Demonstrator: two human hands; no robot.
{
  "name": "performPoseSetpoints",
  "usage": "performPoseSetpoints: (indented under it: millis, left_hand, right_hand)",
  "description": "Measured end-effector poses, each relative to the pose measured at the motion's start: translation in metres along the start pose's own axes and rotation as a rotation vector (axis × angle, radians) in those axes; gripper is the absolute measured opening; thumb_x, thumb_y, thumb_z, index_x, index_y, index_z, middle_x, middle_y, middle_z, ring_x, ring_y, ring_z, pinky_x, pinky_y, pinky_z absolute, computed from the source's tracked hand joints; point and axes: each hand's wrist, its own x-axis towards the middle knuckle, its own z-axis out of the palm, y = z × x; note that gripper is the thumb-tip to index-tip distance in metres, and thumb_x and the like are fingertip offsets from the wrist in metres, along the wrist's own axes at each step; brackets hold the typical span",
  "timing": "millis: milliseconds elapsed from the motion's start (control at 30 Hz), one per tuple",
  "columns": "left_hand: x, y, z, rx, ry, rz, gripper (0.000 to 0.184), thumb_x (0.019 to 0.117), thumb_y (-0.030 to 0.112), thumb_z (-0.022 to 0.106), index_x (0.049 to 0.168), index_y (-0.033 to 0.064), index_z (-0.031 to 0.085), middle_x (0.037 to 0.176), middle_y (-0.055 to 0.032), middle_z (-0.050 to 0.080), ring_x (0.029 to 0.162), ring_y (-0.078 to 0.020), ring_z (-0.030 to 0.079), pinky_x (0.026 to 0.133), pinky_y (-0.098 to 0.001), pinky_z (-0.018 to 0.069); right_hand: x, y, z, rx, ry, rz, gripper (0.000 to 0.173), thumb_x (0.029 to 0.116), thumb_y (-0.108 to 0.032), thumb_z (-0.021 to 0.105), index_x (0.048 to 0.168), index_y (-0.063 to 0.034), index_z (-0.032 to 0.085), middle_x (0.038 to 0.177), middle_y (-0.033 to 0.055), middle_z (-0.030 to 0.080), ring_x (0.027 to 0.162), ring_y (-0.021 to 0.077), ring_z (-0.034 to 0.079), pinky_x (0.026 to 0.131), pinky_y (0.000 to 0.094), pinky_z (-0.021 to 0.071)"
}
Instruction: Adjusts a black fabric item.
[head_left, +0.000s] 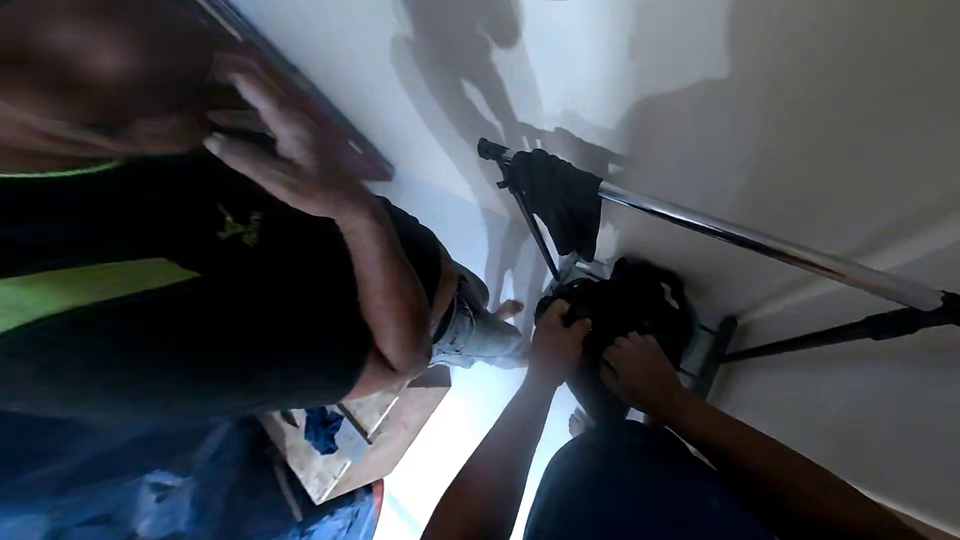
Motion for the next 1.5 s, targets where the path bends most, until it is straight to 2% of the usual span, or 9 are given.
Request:
performPoseSetpoints:
  millis: [133, 267, 467, 567, 767, 933, 1133, 1333, 1500]
  left_hand:
    - [-0.014, 0.0, -0.008, 0.063, -0.08, 0.028, 0.018, 0.0968, 0.016, 0.066, 0.106, 0.0023, 0.061, 0.094, -0.0118, 0.066, 0.087, -0.0203, 0.065, 0.08, -0.0425, 0.0549]
    - [-0.038, -0.03, -0.013, -0.057, -0.197, 0.231, 0.034, 0.0959, 0.018, 0.061, 0.121, -0.0045, 0.056, 0.092, -0.0068, 0.066, 0.076, -0.0122, 0.067, 0.071, -0.0317, 0.0594]
    - [-0.07, -0.067, -0.009, 0.682, -0.233, 0.668, 0.039, 0.0903, 0.032, 0.072, 0.102, -0.0049, 0.071, 0.108, -0.0235, 0.07, 0.104, -0.0391, 0.069, 0.087, -0.0528, 0.0562]
    - [-0.071, -0.059, -0.007, 0.785, -0.265, 0.732, 0.031, 0.0935, 0.025, 0.068, 0.102, -0.0046, 0.071, 0.104, -0.0239, 0.07, 0.101, -0.0419, 0.069, 0.082, -0.0555, 0.056]
    - [-0.073, -0.071, -0.017, 0.76, -0.279, 1.184, 0.016, 0.0916, 0.015, 0.066, 0.085, 0.001, 0.07, 0.08, -0.0159, 0.069, 0.074, -0.0343, 0.071, 0.06, -0.048, 0.0574]
    - [-0.081, -0.064, -0.02, 0.613, -0.017, 1.238, 0.023, 0.0896, 0.026, 0.066, 0.086, 0.0034, 0.069, 0.084, -0.0152, 0.07, 0.077, -0.0313, 0.071, 0.064, -0.044, 0.0572]
    - [-0.076, -0.04, -0.017, 0.312, 0.417, 1.431, 0.015, 0.1013, 0.03, 0.059, 0.102, 0.0153, 0.063, 0.096, -0.0062, 0.066, 0.092, -0.0192, 0.065, 0.088, -0.0316, 0.0525]
    - [-0.086, 0.003, -0.022, 0.24, 0.409, 1.44, 0.02, 0.1006, 0.018, 0.056, 0.099, 0.009, 0.074, 0.106, -0.0096, 0.077, 0.106, -0.0218, 0.071, 0.097, -0.0385, 0.0532]
    - [-0.1, -0.003, -0.039, 0.282, 0.252, 1.409, 0.018, 0.0942, 0.014, 0.06, 0.098, 0.0011, 0.072, 0.098, -0.0143, 0.076, 0.092, -0.0254, 0.075, 0.082, -0.0371, 0.06]
  right_hand:
    - [-0.02, -0.002, -0.016, 0.025, -0.161, -0.077, 0.036, 0.1048, -0.023, 0.048, 0.118, 0.003, 0.068, 0.124, 0.0232, 0.066, 0.126, 0.0431, 0.055, 0.106, 0.0607, 0.0393]
    - [-0.041, -0.011, -0.009, 0.087, -0.106, -0.026, 0.037, 0.1032, -0.025, 0.049, 0.112, 0.0054, 0.068, 0.119, 0.0246, 0.068, 0.122, 0.0436, 0.059, 0.103, 0.061, 0.0419]
    - [-0.06, -0.037, -0.002, 0.119, -0.089, 0.126, 0.04, 0.1055, -0.027, 0.046, 0.109, 0.0055, 0.069, 0.114, 0.0247, 0.069, 0.118, 0.0424, 0.061, 0.104, 0.0601, 0.0408]
    - [-0.071, -0.052, 0.003, 0.107, -0.066, 0.129, 0.04, 0.1055, -0.029, 0.047, 0.106, 0.0058, 0.068, 0.112, 0.0248, 0.069, 0.118, 0.043, 0.061, 0.104, 0.0603, 0.0415]
    - [-0.1, -0.059, 0.011, 0.063, 0.039, 0.064, 0.032, 0.1035, -0.02, 0.049, 0.103, 0.0046, 0.069, 0.108, 0.0234, 0.07, 0.114, 0.0434, 0.062, 0.096, 0.0598, 0.0441]
    - [-0.105, -0.064, 0.021, 0.011, 0.53, -0.116, 0.027, 0.0964, -0.017, 0.053, 0.082, -0.0002, 0.069, 0.082, 0.0163, 0.071, 0.087, 0.0374, 0.07, 0.078, 0.0539, 0.0538]
    - [-0.103, -0.082, -0.022, -0.264, 0.859, -0.235, 0.028, 0.0931, -0.023, 0.054, 0.071, -0.0089, 0.065, 0.067, 0.0064, 0.065, 0.068, 0.0249, 0.065, 0.064, 0.0404, 0.0505]
    - [-0.111, -0.113, -0.064, -0.419, 0.935, -0.219, 0.03, 0.0911, -0.023, 0.054, 0.065, -0.0108, 0.062, 0.061, 0.0041, 0.06, 0.064, 0.0224, 0.063, 0.061, 0.0381, 0.0483]
    - [-0.121, -0.129, -0.057, -0.356, 0.847, -0.178, 0.032, 0.0931, -0.024, 0.054, 0.067, -0.0083, 0.065, 0.063, 0.005, 0.062, 0.064, 0.0224, 0.064, 0.061, 0.0389, 0.0501]
